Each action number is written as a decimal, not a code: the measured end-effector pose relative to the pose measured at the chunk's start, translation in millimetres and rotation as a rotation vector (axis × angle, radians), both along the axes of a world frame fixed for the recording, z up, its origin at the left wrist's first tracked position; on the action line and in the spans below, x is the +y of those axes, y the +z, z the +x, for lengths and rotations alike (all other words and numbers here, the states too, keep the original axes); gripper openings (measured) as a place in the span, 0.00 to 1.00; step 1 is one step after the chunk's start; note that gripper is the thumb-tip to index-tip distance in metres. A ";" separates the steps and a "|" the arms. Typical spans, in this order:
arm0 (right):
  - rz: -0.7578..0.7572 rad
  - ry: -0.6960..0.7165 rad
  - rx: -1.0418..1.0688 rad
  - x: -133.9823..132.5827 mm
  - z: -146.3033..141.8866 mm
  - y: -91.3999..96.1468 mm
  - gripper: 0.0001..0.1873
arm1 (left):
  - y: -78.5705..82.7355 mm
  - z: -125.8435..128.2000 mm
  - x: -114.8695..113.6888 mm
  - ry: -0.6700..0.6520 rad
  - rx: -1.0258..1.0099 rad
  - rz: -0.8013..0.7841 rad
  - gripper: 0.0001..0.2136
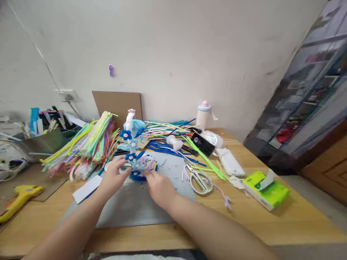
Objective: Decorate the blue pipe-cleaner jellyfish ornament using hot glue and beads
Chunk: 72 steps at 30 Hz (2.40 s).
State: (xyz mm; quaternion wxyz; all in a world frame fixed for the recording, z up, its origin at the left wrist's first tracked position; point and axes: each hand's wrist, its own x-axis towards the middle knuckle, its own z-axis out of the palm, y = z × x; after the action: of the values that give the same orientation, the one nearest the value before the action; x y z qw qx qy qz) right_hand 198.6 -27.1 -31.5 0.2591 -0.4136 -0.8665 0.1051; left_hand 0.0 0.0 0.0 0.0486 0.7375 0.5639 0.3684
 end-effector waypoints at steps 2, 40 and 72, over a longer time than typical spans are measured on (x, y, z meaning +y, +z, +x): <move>-0.011 0.008 -0.005 1.0 -1.8 -3.4 0.22 | -1.2 -0.2 -1.3 0.004 0.000 -0.001 0.11; -0.188 -0.015 0.009 1.8 -14.7 -15.7 0.12 | -39.9 31.3 -34.6 0.038 -0.350 -0.623 0.08; -0.127 -0.270 -0.108 -2.3 66.9 16.6 0.09 | -49.7 10.7 -21.1 0.106 -0.254 -0.412 0.14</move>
State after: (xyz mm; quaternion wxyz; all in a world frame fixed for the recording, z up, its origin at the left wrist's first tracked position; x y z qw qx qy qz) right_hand 265.5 -29.4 -14.9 0.1971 -0.5468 -0.8074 0.1017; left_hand 10.7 -21.1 -49.7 0.2489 0.6293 0.6544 0.3373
